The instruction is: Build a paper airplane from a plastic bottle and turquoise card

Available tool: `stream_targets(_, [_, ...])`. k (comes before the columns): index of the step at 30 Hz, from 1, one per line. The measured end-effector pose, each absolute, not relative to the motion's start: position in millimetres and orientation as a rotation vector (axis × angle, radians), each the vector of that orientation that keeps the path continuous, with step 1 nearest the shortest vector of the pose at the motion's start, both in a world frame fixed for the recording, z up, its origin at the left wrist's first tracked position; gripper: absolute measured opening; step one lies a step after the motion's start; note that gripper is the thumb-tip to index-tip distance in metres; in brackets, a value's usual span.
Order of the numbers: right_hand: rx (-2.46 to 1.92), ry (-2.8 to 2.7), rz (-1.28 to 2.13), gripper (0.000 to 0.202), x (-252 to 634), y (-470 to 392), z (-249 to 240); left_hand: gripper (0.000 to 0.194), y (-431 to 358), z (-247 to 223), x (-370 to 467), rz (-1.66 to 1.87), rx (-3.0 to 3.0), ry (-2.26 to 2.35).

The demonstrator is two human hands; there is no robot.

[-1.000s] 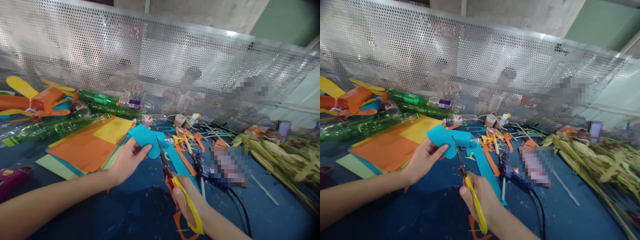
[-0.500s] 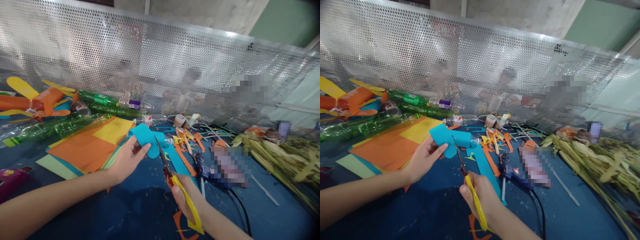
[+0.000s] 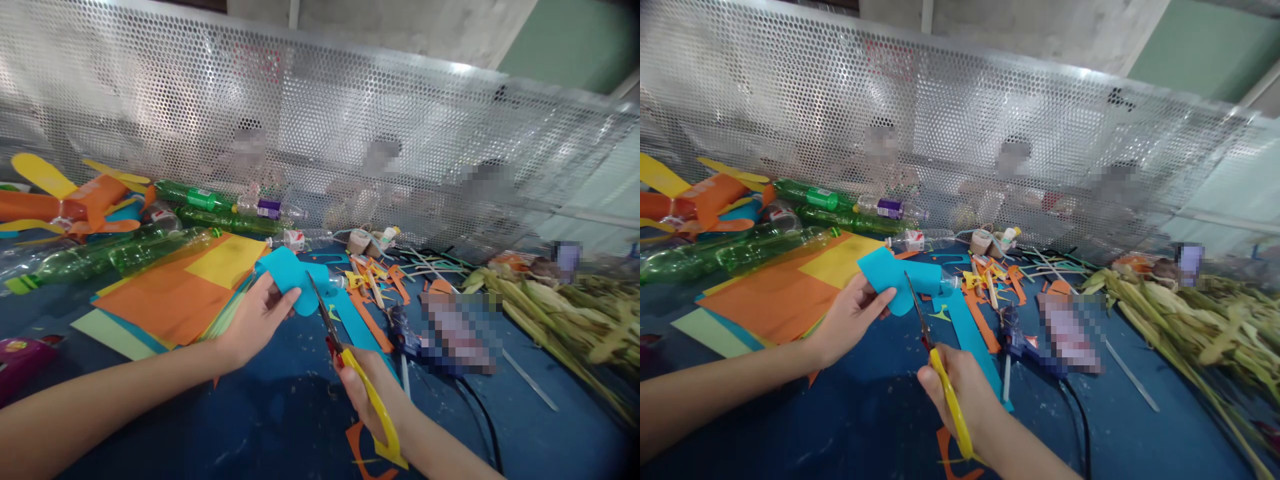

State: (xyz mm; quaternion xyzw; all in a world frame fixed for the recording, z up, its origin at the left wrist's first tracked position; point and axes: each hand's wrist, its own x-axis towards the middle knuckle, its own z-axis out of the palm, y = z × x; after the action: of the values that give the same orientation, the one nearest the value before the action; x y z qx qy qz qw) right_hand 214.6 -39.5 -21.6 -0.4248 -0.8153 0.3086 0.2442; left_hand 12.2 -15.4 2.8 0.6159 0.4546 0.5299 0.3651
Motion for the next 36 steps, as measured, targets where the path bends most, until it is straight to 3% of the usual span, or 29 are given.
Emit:
stream_targets(9, [-1.328, -1.77, 1.104, 0.046, 212, -31, -28, 0.025, -15, -3, 14, 1.263, 1.534, 1.095])
stream_targets(15, [-1.16, -1.788, 0.868, 0.032, 218, -9, -23, 0.089, -23, -22, 21, 0.744, 1.586, 0.832])
stream_targets(21, [-1.194, -1.716, 0.8, 0.029, 216, -8, -25, 0.096, -28, -31, 18, 0.391, 1.597, 0.74])
stream_targets(24, [-1.177, -1.724, 0.867, 0.028, 217, -8, -24, 0.091, -28, -32, 18, 0.46, 1.47, 0.709])
stream_targets(31, [-1.08, -1.838, 0.979, 0.027, 209, -17, -23, 0.043, -17, -37, 25, 0.91, 1.24, 0.808])
stream_targets(36, [-1.114, -1.897, 1.111, 0.025, 203, -26, -24, 0.037, -12, -35, 24, 1.061, 1.254, 0.835])
